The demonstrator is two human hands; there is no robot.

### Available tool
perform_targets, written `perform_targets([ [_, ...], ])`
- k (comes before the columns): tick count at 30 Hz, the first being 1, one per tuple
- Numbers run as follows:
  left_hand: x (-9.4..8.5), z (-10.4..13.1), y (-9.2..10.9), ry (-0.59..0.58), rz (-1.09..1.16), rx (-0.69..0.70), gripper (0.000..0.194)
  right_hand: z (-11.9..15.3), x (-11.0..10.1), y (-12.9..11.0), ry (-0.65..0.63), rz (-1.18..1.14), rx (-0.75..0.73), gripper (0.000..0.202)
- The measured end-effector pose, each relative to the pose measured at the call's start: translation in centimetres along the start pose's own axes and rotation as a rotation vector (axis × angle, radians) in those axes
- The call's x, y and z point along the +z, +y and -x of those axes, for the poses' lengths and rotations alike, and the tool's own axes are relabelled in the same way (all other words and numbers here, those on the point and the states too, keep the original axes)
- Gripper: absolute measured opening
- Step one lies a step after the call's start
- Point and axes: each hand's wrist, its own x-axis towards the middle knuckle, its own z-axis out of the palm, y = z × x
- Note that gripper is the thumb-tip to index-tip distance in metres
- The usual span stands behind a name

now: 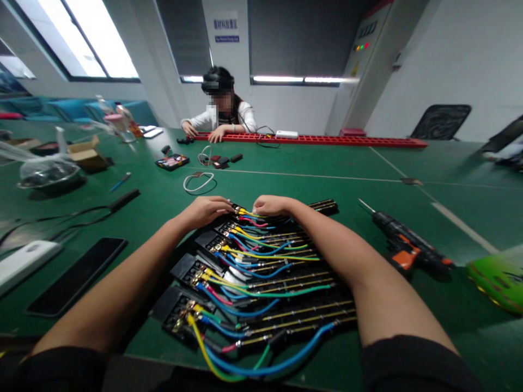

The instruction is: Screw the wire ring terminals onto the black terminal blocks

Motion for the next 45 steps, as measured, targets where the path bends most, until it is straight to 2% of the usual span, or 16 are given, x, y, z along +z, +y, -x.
perform_targets([
  [5, -0.3, 0.0, 0.3, -0.024, -0.043, 0.004, 0.038, 0.0, -0.2, 0.2, 0.007, 0.017, -0.007, 0.018],
  [15, -0.1, -0.1, 0.2, -0.042, -0.071, 0.017, 0.036, -0.2, -0.1, 0.3, 0.001, 0.028, -0.027, 0.018],
  [33, 0.0, -0.2, 0.4, -0.005, -0.039, 0.023, 0.041, 0.3, 0.0, -0.2, 0.062, 0.093, 0.009, 0.018],
  [36, 0.1, 0.0, 0.3, 0.027, -0.026, 0.029, 0.040, 0.7, -0.1, -0.5, 0.125, 0.118, 0.035, 0.020],
  [40, 0.3, 0.0, 0.1, 0.047, -0.020, 0.040, 0.041, 1.7, -0.2, -1.3, 0.280, 0.174, 0.086, 0.023],
  [45, 0.3, 0.0, 0.3, 0.051, -0.019, 0.023, 0.043, 3.4, 0.1, -2.5, 0.409, 0.273, 0.087, 0.017],
])
